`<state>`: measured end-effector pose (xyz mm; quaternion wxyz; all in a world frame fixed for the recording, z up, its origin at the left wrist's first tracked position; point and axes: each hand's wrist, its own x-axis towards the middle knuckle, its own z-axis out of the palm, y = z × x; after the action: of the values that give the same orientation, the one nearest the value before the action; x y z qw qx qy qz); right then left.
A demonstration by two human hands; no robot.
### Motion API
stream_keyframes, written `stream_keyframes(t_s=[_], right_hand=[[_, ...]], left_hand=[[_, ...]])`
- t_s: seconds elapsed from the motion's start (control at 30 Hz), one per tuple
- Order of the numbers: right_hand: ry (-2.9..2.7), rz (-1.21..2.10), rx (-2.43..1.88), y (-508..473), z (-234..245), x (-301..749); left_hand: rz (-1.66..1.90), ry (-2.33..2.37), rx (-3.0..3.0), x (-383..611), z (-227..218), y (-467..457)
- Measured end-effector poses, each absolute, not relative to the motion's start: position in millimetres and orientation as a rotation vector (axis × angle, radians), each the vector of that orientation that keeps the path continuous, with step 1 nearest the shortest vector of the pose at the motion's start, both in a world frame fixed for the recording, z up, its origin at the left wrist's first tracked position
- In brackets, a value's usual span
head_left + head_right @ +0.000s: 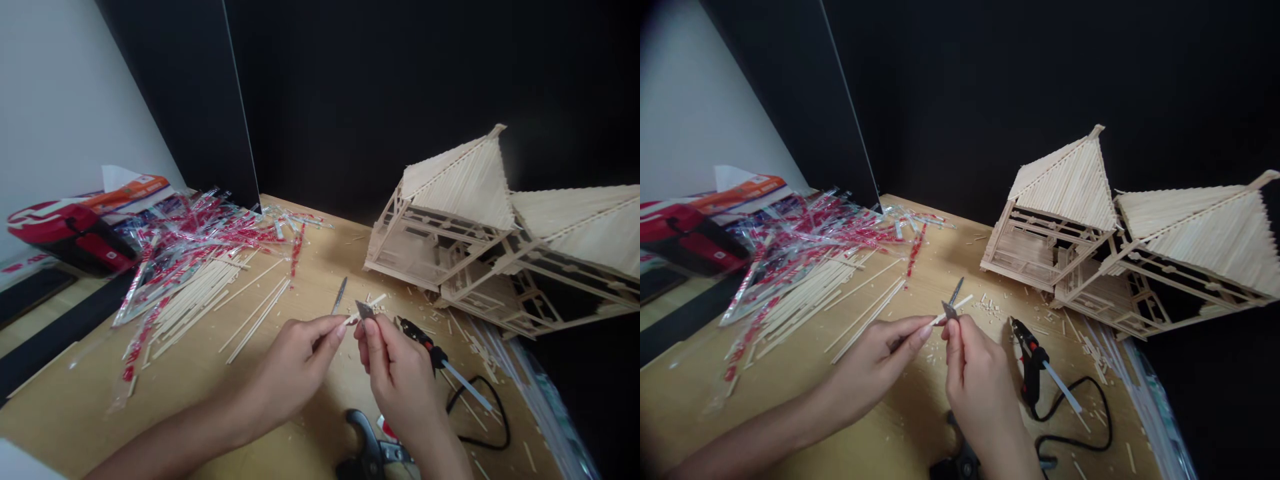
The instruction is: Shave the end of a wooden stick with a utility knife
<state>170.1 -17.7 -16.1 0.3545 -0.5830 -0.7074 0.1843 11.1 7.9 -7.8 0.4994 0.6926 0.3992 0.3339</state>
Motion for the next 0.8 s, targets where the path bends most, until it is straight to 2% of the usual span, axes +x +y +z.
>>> stream_keyframes(t_s=[0.53,0.8], right_hand=[[-1.953,0.29,-1.559,-18.1,-17.6,166.6],[-1.901,0.595,-1.527,-16.4,-13.4,172.6]], left_hand=[[0.762,0.987,1.638,9.0,-9.3,9.5],[0.773,1.077,1.965,11.8,-14.9,0.3]])
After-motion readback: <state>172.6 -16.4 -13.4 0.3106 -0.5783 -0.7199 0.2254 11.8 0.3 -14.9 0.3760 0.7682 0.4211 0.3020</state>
